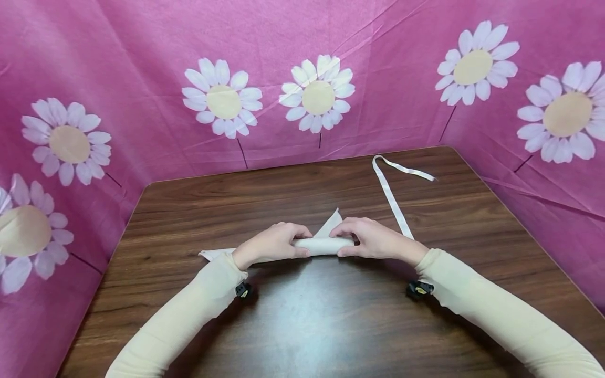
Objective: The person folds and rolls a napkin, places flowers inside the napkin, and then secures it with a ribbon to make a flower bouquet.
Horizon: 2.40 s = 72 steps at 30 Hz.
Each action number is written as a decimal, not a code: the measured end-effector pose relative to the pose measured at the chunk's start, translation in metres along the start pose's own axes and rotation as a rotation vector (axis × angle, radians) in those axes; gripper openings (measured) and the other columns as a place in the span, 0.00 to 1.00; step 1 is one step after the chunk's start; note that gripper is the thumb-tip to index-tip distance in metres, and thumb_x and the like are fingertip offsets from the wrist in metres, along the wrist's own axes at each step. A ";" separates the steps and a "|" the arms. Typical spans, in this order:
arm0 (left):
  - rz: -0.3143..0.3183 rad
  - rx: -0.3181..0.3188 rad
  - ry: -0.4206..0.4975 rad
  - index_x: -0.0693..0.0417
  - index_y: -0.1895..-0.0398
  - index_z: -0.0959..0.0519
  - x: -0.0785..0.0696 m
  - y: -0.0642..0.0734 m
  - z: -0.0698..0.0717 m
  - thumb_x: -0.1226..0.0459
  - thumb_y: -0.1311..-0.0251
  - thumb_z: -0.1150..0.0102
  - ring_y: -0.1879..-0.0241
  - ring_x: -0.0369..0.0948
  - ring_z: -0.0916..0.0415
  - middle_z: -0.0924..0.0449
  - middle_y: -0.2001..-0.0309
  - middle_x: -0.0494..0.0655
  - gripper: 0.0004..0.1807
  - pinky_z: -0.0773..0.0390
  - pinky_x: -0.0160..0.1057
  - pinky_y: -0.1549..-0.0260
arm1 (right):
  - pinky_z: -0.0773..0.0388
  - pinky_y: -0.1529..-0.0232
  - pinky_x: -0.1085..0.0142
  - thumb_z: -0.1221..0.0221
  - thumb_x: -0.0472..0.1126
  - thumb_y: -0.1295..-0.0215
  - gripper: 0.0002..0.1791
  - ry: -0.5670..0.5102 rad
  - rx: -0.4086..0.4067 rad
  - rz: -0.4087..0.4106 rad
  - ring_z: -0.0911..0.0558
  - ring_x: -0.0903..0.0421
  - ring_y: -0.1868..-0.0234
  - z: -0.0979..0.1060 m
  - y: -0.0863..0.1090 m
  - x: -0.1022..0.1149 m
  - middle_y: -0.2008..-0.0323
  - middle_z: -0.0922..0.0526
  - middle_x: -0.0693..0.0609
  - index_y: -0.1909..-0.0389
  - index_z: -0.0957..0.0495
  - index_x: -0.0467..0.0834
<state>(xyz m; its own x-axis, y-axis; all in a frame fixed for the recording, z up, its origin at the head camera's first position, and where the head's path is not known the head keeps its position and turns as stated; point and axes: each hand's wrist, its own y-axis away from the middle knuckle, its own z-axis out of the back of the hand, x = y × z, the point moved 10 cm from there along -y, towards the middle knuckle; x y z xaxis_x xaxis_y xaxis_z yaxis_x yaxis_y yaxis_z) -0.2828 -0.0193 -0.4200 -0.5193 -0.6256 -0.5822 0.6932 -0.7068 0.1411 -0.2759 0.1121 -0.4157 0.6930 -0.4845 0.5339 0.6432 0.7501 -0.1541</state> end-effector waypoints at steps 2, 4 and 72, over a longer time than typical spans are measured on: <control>0.004 0.010 0.022 0.50 0.51 0.16 0.000 0.001 0.000 0.60 0.38 0.30 0.65 0.35 0.23 0.16 0.62 0.35 0.13 0.24 0.38 0.60 | 0.25 0.63 0.66 0.29 0.45 0.37 0.16 0.003 -0.005 0.000 0.24 0.62 0.64 0.000 -0.001 0.001 0.57 0.19 0.58 0.49 0.17 0.50; 0.008 0.017 0.037 0.50 0.51 0.16 0.002 0.001 0.000 0.60 0.38 0.30 0.65 0.35 0.23 0.16 0.63 0.34 0.13 0.24 0.37 0.60 | 0.25 0.64 0.66 0.30 0.44 0.36 0.15 0.000 -0.006 -0.002 0.24 0.63 0.64 0.001 -0.001 0.002 0.57 0.18 0.58 0.49 0.17 0.49; -0.051 -0.055 0.080 0.52 0.53 0.16 0.003 -0.008 0.008 0.58 0.52 0.19 0.60 0.34 0.20 0.16 0.61 0.39 0.23 0.23 0.35 0.56 | 0.25 0.59 0.62 0.42 0.31 0.29 0.14 -0.076 0.036 -0.097 0.23 0.60 0.65 -0.002 0.001 -0.015 0.55 0.15 0.55 0.46 0.18 0.45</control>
<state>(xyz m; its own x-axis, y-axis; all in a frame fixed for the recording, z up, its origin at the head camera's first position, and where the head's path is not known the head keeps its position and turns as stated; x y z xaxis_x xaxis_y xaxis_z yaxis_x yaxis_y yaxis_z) -0.2933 -0.0183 -0.4164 -0.5148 -0.5594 -0.6496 0.6944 -0.7165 0.0667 -0.2849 0.1195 -0.4256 0.6004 -0.5208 0.6069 0.6929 0.7177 -0.0696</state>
